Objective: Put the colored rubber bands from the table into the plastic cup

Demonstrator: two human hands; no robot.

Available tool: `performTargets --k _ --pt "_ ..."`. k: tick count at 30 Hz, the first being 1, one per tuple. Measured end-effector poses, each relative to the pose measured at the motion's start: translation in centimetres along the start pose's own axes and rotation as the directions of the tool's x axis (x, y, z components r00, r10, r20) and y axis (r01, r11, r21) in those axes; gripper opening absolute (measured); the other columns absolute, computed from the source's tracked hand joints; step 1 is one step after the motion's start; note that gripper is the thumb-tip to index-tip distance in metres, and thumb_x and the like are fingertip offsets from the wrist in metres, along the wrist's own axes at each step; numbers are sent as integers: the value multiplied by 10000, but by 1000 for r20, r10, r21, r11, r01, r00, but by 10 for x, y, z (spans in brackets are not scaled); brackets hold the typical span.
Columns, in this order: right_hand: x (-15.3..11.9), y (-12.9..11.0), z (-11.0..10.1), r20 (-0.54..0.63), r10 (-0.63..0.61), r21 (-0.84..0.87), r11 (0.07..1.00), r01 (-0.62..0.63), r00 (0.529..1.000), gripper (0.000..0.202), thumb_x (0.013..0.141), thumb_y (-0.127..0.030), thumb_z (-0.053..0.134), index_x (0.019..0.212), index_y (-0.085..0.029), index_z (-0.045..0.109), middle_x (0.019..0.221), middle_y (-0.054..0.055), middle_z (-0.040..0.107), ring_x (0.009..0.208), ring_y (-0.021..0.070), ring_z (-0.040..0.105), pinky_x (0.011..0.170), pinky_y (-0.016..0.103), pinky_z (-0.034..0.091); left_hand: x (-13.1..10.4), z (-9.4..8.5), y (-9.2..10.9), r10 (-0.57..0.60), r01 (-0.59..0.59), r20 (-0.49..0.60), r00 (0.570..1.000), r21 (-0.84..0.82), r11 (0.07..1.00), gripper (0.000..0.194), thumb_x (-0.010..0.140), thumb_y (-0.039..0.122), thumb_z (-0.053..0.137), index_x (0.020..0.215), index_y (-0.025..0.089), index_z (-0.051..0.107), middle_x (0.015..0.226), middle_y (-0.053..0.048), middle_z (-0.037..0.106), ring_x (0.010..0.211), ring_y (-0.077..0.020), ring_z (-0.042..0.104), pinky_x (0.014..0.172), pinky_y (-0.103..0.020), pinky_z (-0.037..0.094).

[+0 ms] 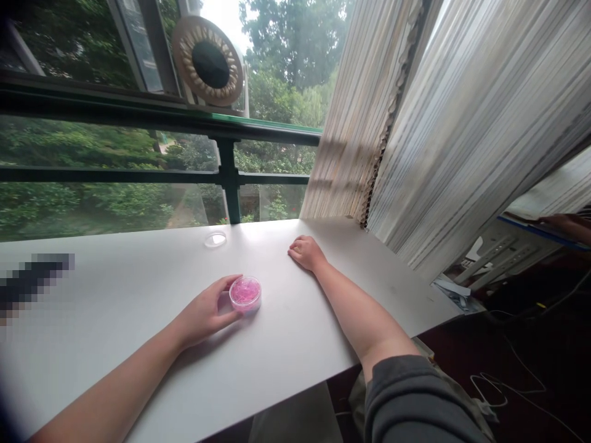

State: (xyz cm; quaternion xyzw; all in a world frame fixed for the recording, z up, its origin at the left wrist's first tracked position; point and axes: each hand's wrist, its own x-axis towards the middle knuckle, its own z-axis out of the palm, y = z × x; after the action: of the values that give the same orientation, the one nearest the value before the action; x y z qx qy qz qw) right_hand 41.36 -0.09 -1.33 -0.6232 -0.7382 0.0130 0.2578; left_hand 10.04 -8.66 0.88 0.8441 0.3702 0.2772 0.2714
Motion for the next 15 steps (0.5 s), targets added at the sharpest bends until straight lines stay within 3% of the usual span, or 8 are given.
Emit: performTargets --k 4,8,15 --pt "-6 -2 -4 -29 15 -14 1000 -15 999 142 787 -230 550 747 -169 672 898 59 643 869 170 556 828 264 404 0 -1 1 4 -4 7 1000 -10 1000 580 736 394 647 1248 192 467 1224 -117 588 1087 -273 582 943 -408 470" --pt "-10 -5 -4 -48 79 -38 996 -81 996 148 773 -231 528 690 -168 634 805 55 626 749 158 537 690 252 379 -2 -3 3 -14 14 14 1000 -15 1000 588 740 400 645 1253 182 457 1230 -122 583 1096 -271 578 951 -413 465" --pt "-10 -3 -1 -55 198 -3 980 -199 979 391 815 -345 493 457 -190 468 540 57 541 570 159 474 555 288 256 -4 -3 -1 -20 20 18 1000 -23 1000 619 732 415 654 1269 186 448 1238 -124 577 1105 -272 574 951 -412 469"
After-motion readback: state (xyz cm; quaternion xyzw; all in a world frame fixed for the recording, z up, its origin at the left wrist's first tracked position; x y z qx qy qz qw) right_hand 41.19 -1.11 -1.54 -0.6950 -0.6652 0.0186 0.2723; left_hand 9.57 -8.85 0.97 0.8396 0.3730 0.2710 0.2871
